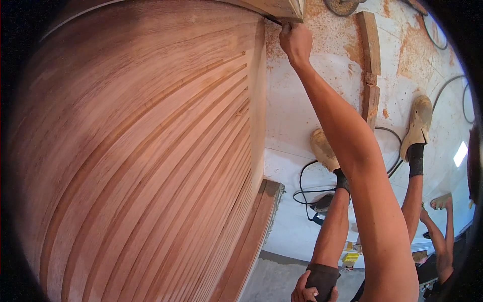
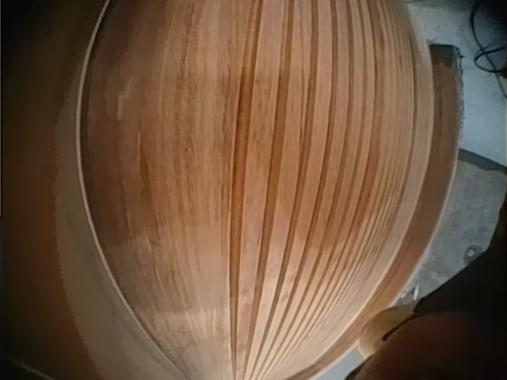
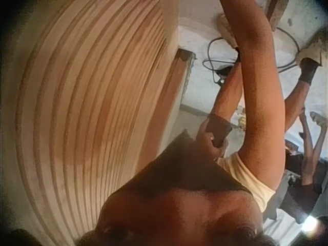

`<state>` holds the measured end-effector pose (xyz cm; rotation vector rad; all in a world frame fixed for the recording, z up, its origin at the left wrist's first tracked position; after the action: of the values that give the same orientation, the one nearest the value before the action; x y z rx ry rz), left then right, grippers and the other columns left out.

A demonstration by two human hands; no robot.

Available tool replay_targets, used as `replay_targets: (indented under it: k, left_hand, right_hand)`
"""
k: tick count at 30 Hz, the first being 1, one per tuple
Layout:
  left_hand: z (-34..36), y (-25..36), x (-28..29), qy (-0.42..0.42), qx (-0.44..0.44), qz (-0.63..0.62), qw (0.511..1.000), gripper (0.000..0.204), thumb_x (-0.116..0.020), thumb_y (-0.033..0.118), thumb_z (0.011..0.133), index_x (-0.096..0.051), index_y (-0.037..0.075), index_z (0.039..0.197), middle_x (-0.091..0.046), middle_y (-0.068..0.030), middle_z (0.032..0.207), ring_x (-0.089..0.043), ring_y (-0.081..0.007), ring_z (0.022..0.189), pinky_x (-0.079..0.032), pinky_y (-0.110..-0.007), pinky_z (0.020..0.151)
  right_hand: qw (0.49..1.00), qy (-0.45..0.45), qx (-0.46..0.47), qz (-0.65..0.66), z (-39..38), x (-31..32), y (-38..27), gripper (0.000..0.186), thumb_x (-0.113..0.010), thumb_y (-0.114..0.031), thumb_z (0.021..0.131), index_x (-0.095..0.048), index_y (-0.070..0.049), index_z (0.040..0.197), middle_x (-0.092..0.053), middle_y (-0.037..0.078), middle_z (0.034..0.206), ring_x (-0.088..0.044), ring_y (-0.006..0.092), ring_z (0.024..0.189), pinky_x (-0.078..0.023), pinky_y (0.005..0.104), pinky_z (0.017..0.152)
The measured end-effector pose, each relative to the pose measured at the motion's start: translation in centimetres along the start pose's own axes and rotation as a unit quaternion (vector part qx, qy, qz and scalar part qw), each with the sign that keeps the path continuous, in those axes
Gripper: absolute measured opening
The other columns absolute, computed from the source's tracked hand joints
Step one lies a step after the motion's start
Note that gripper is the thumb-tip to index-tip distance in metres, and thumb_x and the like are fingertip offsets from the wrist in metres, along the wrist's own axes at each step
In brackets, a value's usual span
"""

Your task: The person marks the interior of a wooden door frame with a pen and then lifts a slatted wooden door to check its alignment and fit within the frame.

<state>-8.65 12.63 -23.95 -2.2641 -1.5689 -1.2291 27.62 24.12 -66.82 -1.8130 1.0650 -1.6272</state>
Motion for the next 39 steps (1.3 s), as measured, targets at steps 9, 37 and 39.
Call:
replay_targets:
  k: [9,37,39]
  left_hand:
    - [-0.1,0.0,0.1,0.009,0.013,0.003,1.000,0.047,-0.074,0.022,0.072,-0.038,0.006,0.098,-0.050,-0.0347,0.123,-0.057,-0.0473,0.099,-0.048,-0.051,0.082]
    - [-2.5,-0.4,-1.3,-0.013,0.044,0.052,0.998,0.054,-0.081,0.019,0.066,-0.042,0.002,0.100,-0.050,-0.0321,0.126,-0.056,-0.0463,0.101,-0.047,-0.052,0.082]
    - [-2.5,-0.3,-1.4,-0.016,0.052,0.055,0.997,0.056,-0.081,0.019,0.065,-0.042,0.002,0.101,-0.050,-0.0306,0.127,-0.056,-0.0456,0.101,-0.047,-0.051,0.082]
  right_hand:
    - [0.999,0.026,0.039,0.020,-0.2,1.1,-2.0,0.030,-0.053,-0.019,0.088,-0.068,0.004,0.077,-0.062,0.028,0.075,-0.062,0.0467,0.073,-0.050,0.0516,0.069]
    - [0.984,-0.009,0.084,0.155,-3.7,12.3,-10.2,0.028,-0.057,-0.019,0.091,-0.066,0.004,0.078,-0.060,0.025,0.070,-0.058,0.0420,0.063,-0.047,0.0443,0.060]
    - [0.994,-0.029,0.013,0.107,-4.9,16.2,-8.1,0.030,-0.058,-0.023,0.093,-0.065,0.003,0.080,-0.059,0.022,0.067,-0.053,0.0362,0.056,-0.043,0.0388,0.056]
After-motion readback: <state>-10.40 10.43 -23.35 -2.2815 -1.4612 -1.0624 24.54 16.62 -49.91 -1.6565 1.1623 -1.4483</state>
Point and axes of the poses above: each hand's wrist, its own z-axis towards the middle knuckle, its own x-axis out of the back of the hand, y = z × x, the point moved 10 cm from there along z, towards the middle knuckle
